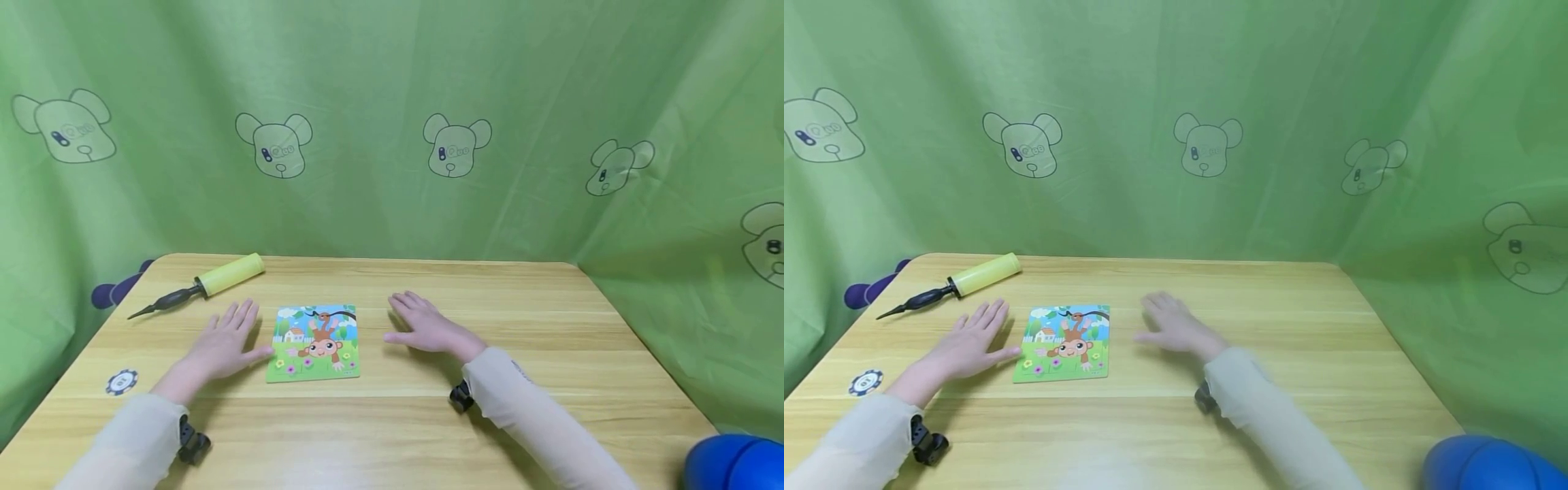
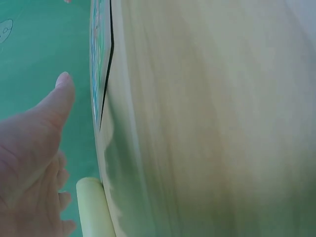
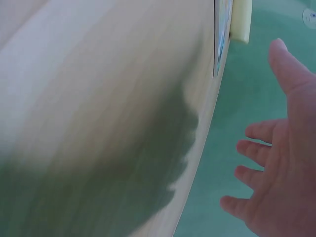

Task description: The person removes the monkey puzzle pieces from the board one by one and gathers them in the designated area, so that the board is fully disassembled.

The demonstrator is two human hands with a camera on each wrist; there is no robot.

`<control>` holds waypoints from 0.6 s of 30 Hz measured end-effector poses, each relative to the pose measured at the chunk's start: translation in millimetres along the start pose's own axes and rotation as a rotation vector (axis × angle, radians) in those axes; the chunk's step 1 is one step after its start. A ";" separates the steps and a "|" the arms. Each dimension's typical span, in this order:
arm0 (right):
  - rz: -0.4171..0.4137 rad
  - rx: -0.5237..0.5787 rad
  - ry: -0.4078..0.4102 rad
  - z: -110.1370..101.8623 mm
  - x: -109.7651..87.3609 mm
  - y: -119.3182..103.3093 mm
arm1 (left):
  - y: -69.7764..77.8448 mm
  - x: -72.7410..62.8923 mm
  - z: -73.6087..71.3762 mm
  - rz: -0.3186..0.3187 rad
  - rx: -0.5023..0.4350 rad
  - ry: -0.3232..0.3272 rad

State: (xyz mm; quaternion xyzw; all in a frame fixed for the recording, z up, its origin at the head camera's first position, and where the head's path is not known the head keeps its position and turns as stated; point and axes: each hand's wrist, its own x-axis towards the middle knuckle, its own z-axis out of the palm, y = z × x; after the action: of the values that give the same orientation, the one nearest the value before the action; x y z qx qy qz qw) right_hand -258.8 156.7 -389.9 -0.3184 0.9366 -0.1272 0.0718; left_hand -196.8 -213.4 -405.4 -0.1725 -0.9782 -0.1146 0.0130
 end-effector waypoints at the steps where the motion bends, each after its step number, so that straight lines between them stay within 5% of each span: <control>1: -0.015 0.001 -0.011 0.9 1.7 -3.1 | 1.1 0.8 0.7 0.009 -0.001 -0.005; 18: -0.107 -0.042 -0.204 19.2 17.3 -46.8 | 15.4 6.0 3.1 0.076 -0.037 -0.162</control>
State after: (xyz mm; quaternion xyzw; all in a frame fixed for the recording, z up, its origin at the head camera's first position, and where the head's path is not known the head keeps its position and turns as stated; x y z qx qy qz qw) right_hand -241.2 106.6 -395.9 -0.3807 0.9086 -0.0779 0.1533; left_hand -197.2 -196.6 -404.7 -0.2186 -0.9665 -0.1179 -0.0648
